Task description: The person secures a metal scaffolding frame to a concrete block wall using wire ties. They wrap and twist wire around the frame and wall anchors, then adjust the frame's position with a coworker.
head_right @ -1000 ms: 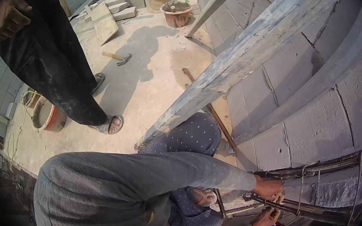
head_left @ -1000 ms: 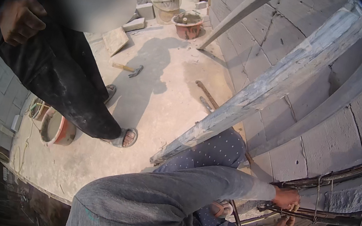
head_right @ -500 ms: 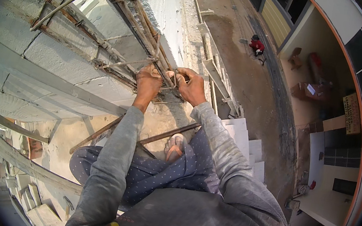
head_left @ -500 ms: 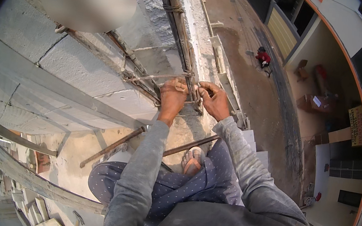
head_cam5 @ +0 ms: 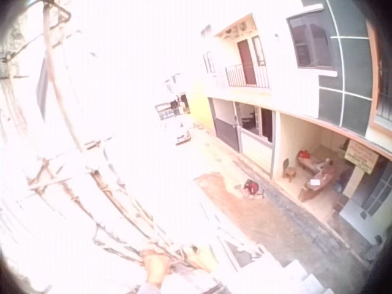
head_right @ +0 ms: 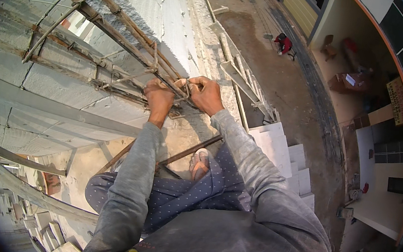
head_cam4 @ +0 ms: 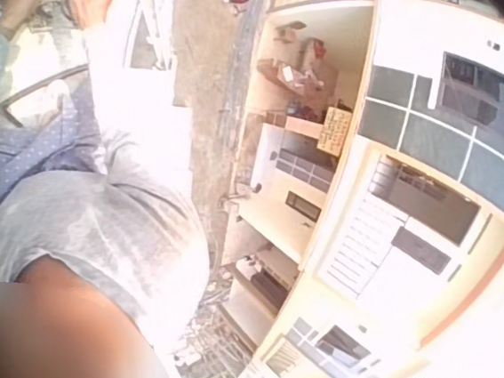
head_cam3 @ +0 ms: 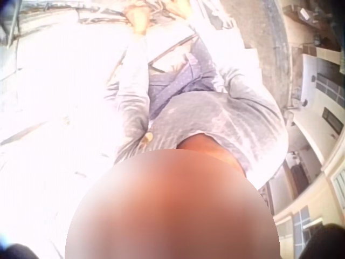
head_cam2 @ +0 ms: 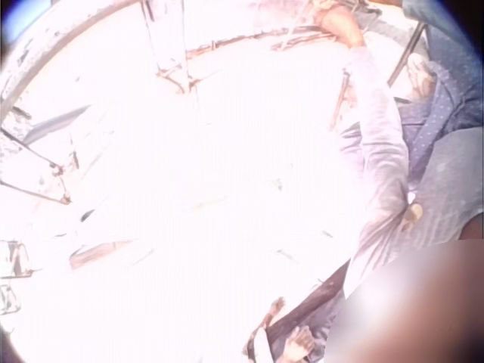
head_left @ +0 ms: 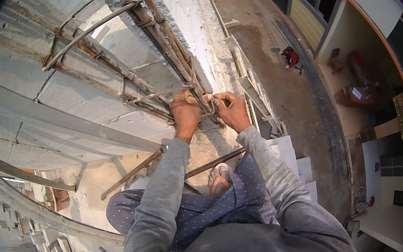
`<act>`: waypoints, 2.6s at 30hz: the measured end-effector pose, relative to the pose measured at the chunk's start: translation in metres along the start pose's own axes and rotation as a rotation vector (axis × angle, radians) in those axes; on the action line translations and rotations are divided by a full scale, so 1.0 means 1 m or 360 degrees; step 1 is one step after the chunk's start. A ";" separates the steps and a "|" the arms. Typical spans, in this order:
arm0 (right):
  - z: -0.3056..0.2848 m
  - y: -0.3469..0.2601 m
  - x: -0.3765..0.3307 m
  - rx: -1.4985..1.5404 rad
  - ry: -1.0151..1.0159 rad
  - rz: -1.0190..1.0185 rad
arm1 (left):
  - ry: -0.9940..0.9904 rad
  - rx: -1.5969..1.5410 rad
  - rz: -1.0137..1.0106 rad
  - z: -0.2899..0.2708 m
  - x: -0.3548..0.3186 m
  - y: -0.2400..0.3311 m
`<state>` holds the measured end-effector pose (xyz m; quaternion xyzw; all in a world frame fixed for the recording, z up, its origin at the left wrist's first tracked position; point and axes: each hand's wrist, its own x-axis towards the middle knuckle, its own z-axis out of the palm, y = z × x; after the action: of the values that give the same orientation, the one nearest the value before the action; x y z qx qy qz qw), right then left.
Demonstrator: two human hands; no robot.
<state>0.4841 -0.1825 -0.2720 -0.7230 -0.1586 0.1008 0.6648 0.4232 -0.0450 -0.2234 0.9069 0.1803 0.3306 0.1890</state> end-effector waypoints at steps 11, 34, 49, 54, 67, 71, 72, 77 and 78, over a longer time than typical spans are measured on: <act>-0.018 -0.020 0.010 -0.0510 0.0004 -0.0555 | -0.0367 -0.1079 -0.0431 -0.018 -0.001 0.000; -0.025 -0.012 0.034 -0.0351 -0.0408 -0.0842 | -0.0280 0.0027 -0.0101 -0.009 -0.023 0.004; -0.025 -0.021 0.025 -0.0483 -0.0265 -0.0952 | -0.0366 -0.0533 -0.0257 -0.015 -0.010 -0.003; -0.014 -0.014 0.014 0.0049 -0.0149 0.0017 | -0.0366 -0.0373 -0.0278 -0.013 -0.008 -0.003; -0.019 -0.039 -0.007 -0.1058 -0.0102 -0.1024 | -0.0278 -0.0218 -0.0307 -0.009 -0.011 -0.001; -0.037 -0.055 0.019 -0.1599 -0.0612 -0.1450 | -0.0219 -0.0389 -0.0265 -0.014 -0.012 0.004; -0.039 -0.057 0.025 -0.1593 -0.0663 -0.1593 | -0.0225 -0.0384 -0.0251 -0.016 -0.012 0.006; -0.046 -0.049 0.042 -0.1646 -0.0766 -0.1975 | -0.0279 -0.0157 -0.0249 -0.020 -0.014 0.008; -0.046 -0.047 0.043 -0.1671 -0.0776 -0.1949 | -0.0303 -0.0138 -0.0274 -0.019 -0.014 0.008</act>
<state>0.5361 -0.2067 -0.2183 -0.6825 -0.6882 -0.2110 0.1266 0.4020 -0.0539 -0.2136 0.9063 0.2243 0.2332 0.2718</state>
